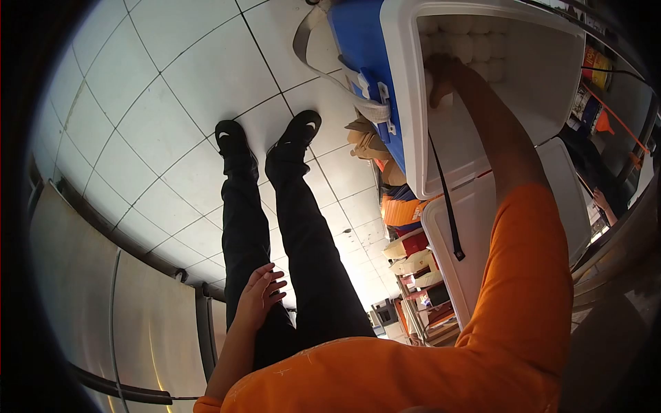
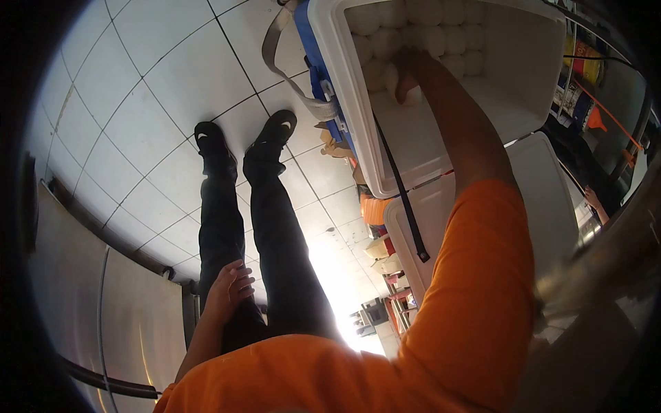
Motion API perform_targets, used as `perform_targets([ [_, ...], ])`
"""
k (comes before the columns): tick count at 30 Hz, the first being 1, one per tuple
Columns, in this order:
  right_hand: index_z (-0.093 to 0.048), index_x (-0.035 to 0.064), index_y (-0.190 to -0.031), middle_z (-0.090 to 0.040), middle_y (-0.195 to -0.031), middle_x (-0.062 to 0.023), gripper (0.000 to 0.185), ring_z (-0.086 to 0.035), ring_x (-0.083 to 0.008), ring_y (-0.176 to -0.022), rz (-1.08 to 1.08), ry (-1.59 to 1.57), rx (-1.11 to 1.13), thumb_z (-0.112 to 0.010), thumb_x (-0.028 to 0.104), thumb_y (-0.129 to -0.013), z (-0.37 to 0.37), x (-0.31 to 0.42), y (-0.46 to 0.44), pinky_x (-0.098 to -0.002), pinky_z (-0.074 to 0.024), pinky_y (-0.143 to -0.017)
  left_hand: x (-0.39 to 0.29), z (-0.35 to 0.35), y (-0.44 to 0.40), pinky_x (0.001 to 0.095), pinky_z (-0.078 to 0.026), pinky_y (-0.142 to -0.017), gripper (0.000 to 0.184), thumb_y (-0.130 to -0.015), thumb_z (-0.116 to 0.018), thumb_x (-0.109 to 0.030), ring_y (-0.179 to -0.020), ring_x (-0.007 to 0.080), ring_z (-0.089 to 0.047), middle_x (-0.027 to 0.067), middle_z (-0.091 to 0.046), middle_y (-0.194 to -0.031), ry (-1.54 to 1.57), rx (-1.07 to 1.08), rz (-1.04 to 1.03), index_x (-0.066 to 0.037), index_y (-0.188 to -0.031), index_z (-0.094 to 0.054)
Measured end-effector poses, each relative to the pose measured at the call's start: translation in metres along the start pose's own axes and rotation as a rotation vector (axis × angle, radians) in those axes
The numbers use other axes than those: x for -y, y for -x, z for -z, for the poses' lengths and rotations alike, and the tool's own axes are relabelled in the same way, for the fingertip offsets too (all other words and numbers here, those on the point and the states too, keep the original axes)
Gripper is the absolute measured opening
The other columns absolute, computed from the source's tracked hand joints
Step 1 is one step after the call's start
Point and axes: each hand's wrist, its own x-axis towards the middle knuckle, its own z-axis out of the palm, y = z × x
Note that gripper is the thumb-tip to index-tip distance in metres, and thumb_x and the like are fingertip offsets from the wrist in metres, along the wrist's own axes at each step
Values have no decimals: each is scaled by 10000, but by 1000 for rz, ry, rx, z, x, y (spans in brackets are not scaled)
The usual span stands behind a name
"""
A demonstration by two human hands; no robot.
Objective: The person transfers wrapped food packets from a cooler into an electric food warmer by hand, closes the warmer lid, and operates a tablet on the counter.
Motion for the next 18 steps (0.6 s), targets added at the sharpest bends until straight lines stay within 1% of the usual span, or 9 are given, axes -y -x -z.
perform_targets([
  [2,-379,13,-1380,-515,-1262,-210,1107,-516,-332,-1161,113,-300,6,-839,335,-426,-16,-16,-5,-357,-375,-1019,0,0,-2,372,-447,-898,386,-951,-499,-281,-1062,209,-549,96,-544,-1182,-20,5,-18,-87,-1279,-435],
  [5,-449,-12,-1312,-520,-1280,-197,978,-504,-308,-1182,-75,-621,-52,-840,338,-487,-13,-19,27,-357,-404,-989,-3,-2,-2,353,-426,-926,384,-948,-503,-269,-1063,203,-548,95,-551,-1175,-85,5,-74,-78,-1276,-442],
  [7,-548,-30,-1210,-609,-1146,-186,657,-574,-260,-1066,26,-1133,0,-765,224,-644,15,-8,86,-360,-452,-919,-15,-11,2,343,-406,-954,387,-941,-516,-247,-1068,200,-545,99,-554,-1179,-148,-26,-125,-68,-1277,-443],
  [8,-545,-33,-1207,-608,-1133,-179,671,-575,-251,-1051,104,-1304,23,-774,239,-637,27,-2,109,-353,-453,-904,-26,-23,9,346,-395,-969,403,-929,-536,-226,-1085,200,-537,103,-553,-1186,-173,62,-178,-62,-1283,-437],
  [10,-539,-39,-1199,-607,-1107,-164,701,-576,-233,-1019,373,-1447,55,-792,270,-623,54,28,165,-338,-455,-873,-60,-60,34,353,-373,-999,442,-903,-576,-183,-1120,201,-521,112,-551,-1201,-221,233,-278,-51,-1297,-425],
  [12,-533,-45,-1192,-606,-1081,-149,732,-577,-215,-988,642,-1445,75,-809,301,-609,76,58,201,-323,-457,-843,-93,-94,50,372,-356,-1023,616,-835,-664,-142,-1186,218,-483,128,-508,-1266,-377,417,-383,-41,-1357,-354],
  [14,-527,-51,-1184,-605,-1055,-134,764,-578,-198,-957,834,-1389,77,-827,331,-595,88,84,223,-308,-460,-812,-126,-139,56,386,-332,-1048,834,-754,-763,-199,-1233,249,-448,138,-463,-1312,-472,541,-654,-46,-1409,-270],
  [17,-518,-60,-1173,-603,-1016,-111,815,-580,-171,-910,930,-1356,44,-854,377,-574,92,103,232,-286,-463,-766,-157,-187,56,379,-349,-1036,1071,-600,-868,-288,-1235,268,-444,164,-436,-1319,-548,560,-786,-20,-1412,-224],
  [18,-515,-63,-1169,-602,-1003,-103,832,-580,-162,-894,928,-1354,36,-863,393,-567,93,111,236,-279,-464,-751,-163,-195,56,373,-360,-1025,1112,-550,-892,-282,-1230,255,-451,157,-428,-1322,-601,561,-727,-32,-1407,-228],
])
